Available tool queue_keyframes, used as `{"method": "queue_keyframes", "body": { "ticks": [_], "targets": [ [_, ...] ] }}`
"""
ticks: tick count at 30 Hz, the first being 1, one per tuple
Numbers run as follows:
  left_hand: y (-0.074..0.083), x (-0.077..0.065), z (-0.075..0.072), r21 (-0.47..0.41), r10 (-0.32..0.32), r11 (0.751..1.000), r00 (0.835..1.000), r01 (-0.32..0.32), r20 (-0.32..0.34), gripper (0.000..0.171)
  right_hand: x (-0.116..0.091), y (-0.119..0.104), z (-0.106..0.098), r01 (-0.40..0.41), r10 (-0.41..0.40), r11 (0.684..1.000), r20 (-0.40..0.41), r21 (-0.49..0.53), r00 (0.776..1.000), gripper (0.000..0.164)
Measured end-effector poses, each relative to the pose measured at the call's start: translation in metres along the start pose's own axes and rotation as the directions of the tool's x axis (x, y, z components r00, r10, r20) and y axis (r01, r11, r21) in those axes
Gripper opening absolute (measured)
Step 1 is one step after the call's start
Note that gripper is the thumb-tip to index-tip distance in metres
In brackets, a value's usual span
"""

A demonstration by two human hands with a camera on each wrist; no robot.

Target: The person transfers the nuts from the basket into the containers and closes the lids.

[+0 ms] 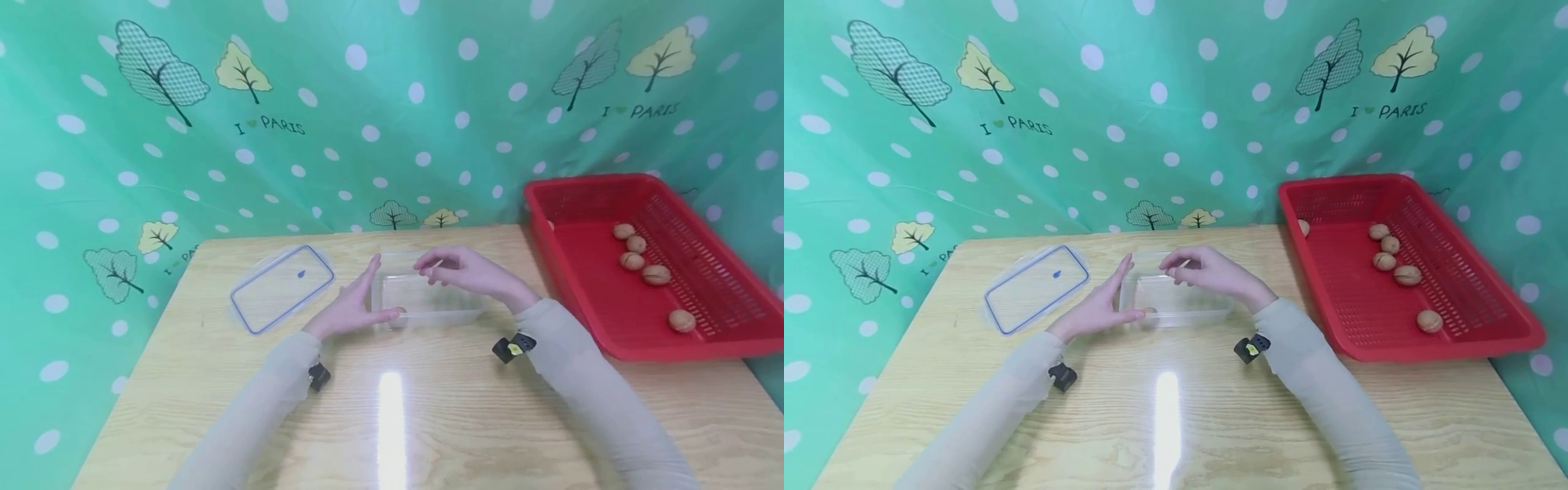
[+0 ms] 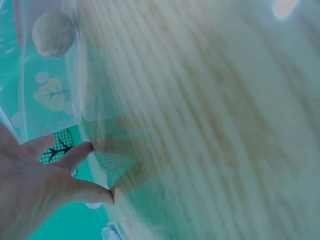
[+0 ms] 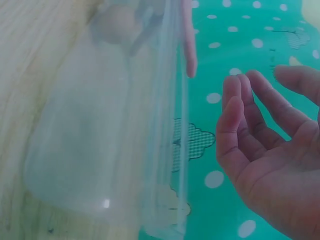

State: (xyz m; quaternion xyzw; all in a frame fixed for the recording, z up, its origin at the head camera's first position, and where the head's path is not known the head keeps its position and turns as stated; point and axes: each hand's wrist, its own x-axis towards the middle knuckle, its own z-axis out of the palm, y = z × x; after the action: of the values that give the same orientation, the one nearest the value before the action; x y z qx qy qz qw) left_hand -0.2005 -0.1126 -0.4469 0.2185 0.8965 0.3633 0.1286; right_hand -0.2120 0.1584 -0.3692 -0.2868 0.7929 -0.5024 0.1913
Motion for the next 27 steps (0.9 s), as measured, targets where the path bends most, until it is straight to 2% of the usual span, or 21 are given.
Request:
{"method": "queue_keyframes", "body": {
  "ticks": [7, 14, 19, 27],
  "targets": [
    [0.0, 0.0, 0.001, -0.012, -0.002, 1.0, 1.0, 0.002, 0.006, 0.115, -0.008, -0.007, -0.008, 0.038, -0.038, 0.999, -0.012, -0.005, 0.999, 0.031],
    [0.0, 0.0, 0.0, 0.009, 0.002, 1.0, 1.0, -0.002, 0.003, 0.115, -0.017, -0.018, -0.02, 0.02, -0.02, 1.0, -0.036, -0.005, 0.999, 0.031],
    [0.001, -0.001, -0.001, 0.009, 0.002, 1.0, 1.0, -0.002, -0.002, 0.115, -0.02, -0.019, -0.029, 0.036, -0.035, 0.999, -0.064, 0.015, 0.997, 0.031],
    [0.002, -0.002, -0.001, 0.016, 0.002, 1.0, 1.0, -0.002, 0.007, 0.115, -0.032, -0.018, -0.044, 0.022, -0.027, 0.999, -0.123, -0.042, 0.992, 0.031]
  ]
}}
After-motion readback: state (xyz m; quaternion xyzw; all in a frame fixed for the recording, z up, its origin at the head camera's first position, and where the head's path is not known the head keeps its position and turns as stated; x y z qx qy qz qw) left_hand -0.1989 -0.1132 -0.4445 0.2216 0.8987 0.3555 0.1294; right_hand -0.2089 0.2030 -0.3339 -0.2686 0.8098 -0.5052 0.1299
